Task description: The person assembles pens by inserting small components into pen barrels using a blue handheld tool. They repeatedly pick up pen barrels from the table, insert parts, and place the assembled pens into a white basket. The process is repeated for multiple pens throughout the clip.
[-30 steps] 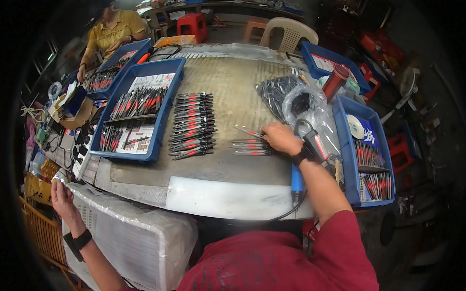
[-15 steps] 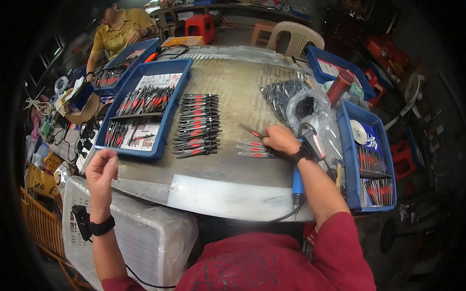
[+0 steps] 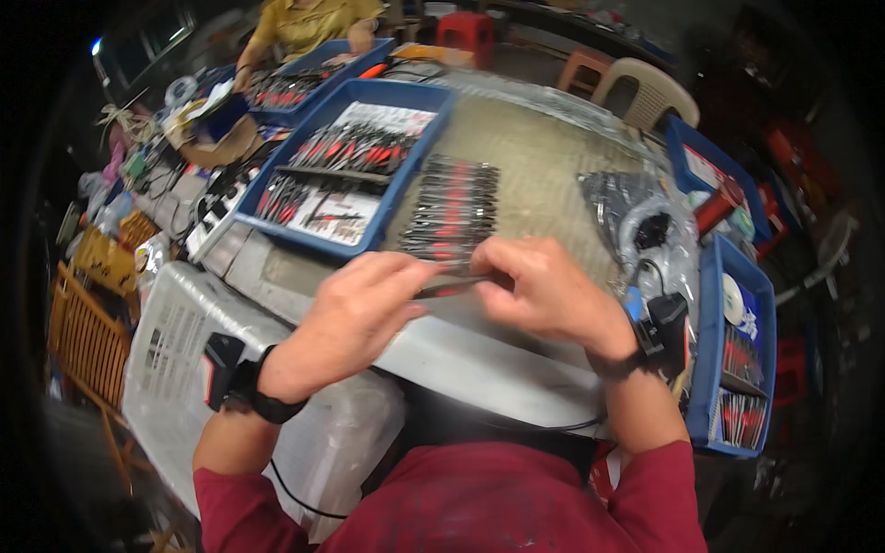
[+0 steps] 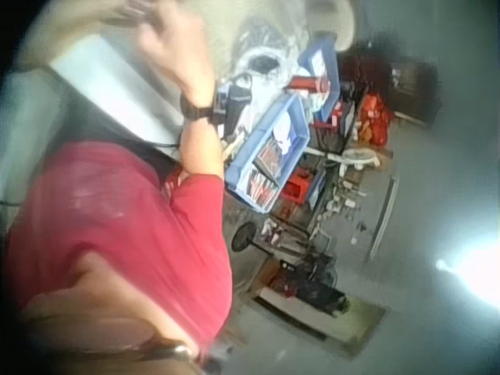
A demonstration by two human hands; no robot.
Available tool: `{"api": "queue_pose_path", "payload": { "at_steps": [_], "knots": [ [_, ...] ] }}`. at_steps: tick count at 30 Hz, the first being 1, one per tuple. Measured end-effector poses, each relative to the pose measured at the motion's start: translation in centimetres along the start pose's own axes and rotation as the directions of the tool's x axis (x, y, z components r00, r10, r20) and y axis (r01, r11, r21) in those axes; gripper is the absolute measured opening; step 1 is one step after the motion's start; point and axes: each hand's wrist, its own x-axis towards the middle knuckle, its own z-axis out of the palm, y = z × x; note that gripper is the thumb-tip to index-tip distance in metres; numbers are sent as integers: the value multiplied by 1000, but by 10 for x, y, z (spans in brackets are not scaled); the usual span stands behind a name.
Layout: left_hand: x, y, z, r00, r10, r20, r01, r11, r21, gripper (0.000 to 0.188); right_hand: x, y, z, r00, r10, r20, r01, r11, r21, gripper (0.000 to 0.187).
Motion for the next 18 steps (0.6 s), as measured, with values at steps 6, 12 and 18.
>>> {"api": "queue_pose_path", "payload": {
  "at_steps": [6,12,18],
  "knots": [
    [-16,1,-12,994,-50,95,51,999,-7,19,11,-36,26,997,-36,-75,46,990,132,17],
    [-42,-18,-58,929,-231,-289,198,970,-140,16,14,-34,46,963,97,-250,59,832,552,55],
    [-122,-83,-155,492,-817,-301,391,516,-762,14,-1,-2,39,920,202,-336,-23,883,468,40]
  ]
}}
